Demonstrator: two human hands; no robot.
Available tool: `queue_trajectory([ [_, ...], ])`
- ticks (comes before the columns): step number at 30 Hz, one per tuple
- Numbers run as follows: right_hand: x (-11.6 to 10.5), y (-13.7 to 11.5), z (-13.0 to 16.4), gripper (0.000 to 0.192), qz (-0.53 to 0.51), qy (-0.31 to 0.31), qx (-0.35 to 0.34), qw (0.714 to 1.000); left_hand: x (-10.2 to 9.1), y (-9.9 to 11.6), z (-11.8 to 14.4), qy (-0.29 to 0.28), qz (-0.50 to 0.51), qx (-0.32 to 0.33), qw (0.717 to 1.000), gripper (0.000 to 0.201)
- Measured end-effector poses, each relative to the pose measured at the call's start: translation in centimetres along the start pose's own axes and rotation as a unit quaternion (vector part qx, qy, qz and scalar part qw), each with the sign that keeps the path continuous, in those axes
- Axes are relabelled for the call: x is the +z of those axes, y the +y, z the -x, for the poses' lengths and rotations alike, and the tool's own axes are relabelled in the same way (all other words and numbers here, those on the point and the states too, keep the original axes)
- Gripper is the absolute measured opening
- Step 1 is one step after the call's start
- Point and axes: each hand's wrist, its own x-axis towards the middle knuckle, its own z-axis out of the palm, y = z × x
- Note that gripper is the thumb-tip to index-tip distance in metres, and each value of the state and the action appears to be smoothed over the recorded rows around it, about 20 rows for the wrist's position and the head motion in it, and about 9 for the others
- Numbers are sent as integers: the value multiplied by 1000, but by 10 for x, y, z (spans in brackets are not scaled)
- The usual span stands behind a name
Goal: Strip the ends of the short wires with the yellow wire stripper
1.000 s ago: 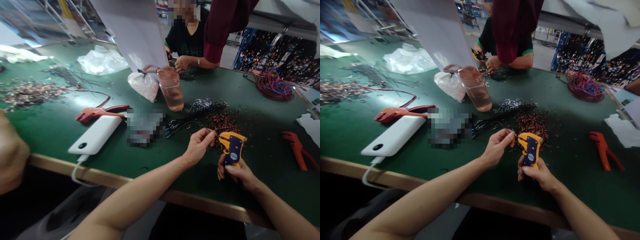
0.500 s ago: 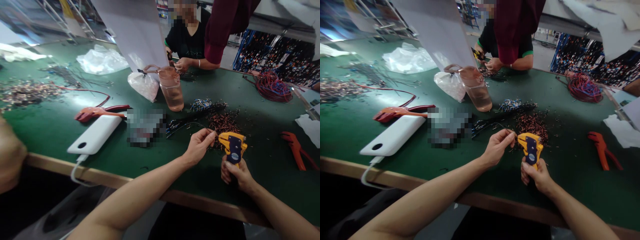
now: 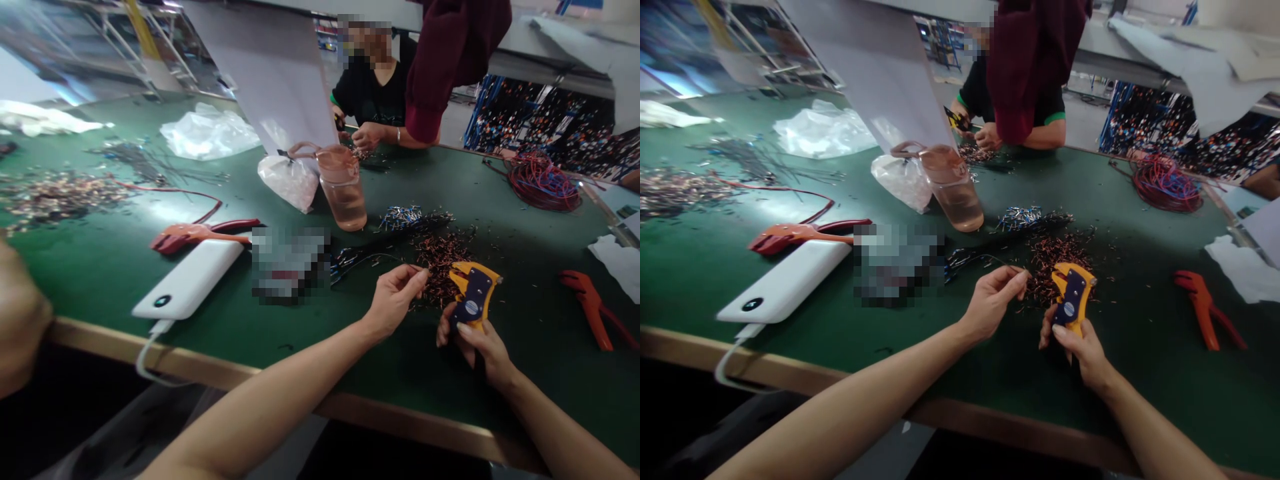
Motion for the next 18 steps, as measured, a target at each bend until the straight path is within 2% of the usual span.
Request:
queue_trajectory([
  [4, -2, 5, 0, 36, 17, -3, -13, 1000, 0, 0, 3, -17, -40, 25, 999, 27],
  [11, -2, 6, 0, 32, 47, -15, -33, 998, 5, -8, 8, -57, -122, 145, 980, 13],
  [18, -4, 10, 0, 29, 102, -32, -43, 993, 5, -7, 10, -78, -145, 190, 968, 12],
])
